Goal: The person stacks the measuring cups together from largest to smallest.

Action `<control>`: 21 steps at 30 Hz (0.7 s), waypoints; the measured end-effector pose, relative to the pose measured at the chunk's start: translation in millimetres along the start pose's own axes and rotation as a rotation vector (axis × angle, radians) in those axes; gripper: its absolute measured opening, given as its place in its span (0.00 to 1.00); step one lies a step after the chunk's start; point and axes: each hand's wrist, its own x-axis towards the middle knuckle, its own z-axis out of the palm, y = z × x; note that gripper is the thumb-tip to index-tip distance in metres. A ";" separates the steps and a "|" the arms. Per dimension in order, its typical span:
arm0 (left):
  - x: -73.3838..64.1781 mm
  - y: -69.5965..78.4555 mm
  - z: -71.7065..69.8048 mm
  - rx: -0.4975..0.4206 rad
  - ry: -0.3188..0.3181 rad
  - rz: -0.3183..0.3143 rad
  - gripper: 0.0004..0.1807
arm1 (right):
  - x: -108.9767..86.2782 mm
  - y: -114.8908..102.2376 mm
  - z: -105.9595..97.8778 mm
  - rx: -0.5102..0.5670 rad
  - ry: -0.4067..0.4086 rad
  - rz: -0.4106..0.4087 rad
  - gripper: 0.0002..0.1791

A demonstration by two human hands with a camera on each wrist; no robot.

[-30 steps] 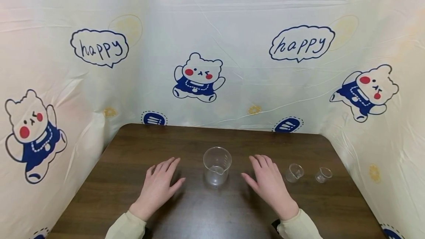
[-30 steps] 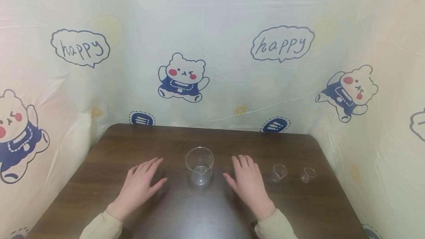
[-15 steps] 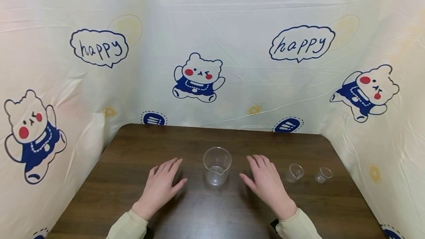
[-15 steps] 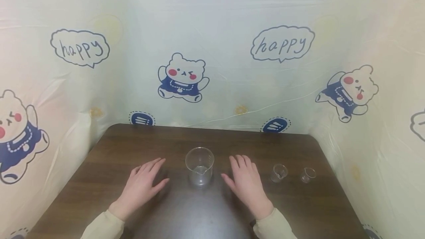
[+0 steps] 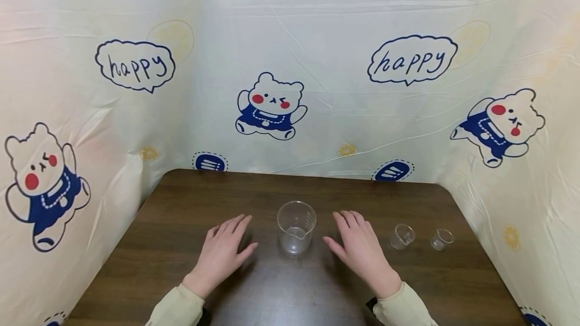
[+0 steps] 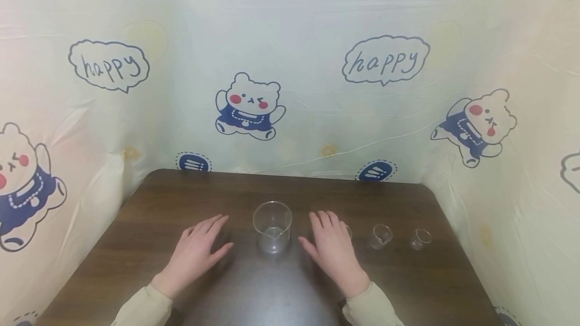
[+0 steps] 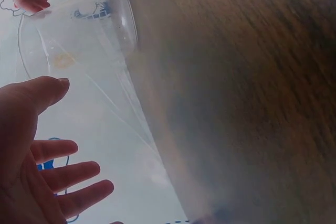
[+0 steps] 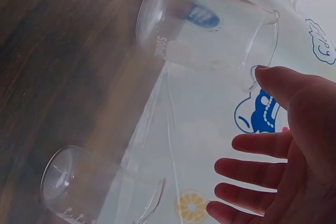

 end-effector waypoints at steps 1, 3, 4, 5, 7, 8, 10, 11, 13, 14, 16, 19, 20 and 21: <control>0.3 0.3 0.1 0.000 0.000 0.001 0.38 | 0.3 -0.2 0.4 0.001 0.001 -0.002 0.35; 1.2 0.9 0.1 0.003 -0.002 0.002 0.38 | 0.9 -0.5 0.9 0.002 0.003 -0.007 0.35; 1.7 1.3 0.1 0.004 -0.003 0.002 0.38 | 1.3 -0.5 1.1 0.003 0.005 -0.009 0.35; 2.3 1.7 0.0 0.004 -0.003 0.001 0.38 | 1.6 -0.6 1.2 0.002 0.006 -0.010 0.35; 3.6 2.8 -0.4 0.001 -0.005 0.000 0.38 | 2.1 -0.4 1.6 -0.001 0.007 -0.013 0.35; 4.2 3.5 -0.7 0.000 -0.006 -0.001 0.38 | 2.3 -0.6 1.7 -0.002 0.007 -0.014 0.35; 5.3 4.8 -1.2 -0.003 -0.009 -0.001 0.37 | 2.7 -1.0 1.8 -0.003 0.001 -0.012 0.35; 5.6 5.4 -1.6 -0.004 -0.008 -0.001 0.37 | 3.0 -1.4 1.7 0.000 -0.006 -0.010 0.35; 6.0 6.1 -1.6 -0.005 -0.006 0.002 0.38 | 3.7 -2.2 1.3 0.004 -0.022 -0.006 0.35; 6.2 6.3 -1.4 -0.004 -0.005 0.004 0.37 | 4.0 -2.6 1.0 0.006 -0.030 -0.004 0.35; 6.3 6.5 -0.9 -0.004 -0.001 0.007 0.37 | 4.6 -3.2 0.8 0.007 -0.046 -0.002 0.34; 7.0 6.9 -0.4 -0.008 0.004 0.011 0.37 | 5.2 -3.7 1.3 0.002 -0.041 -0.012 0.34; 7.3 7.2 -0.5 -0.010 0.005 0.013 0.37 | 5.3 -4.0 1.5 0.002 -0.036 -0.015 0.34; 7.6 7.5 -0.6 -0.009 0.006 0.013 0.37 | 5.5 -4.6 1.7 0.003 -0.031 -0.019 0.34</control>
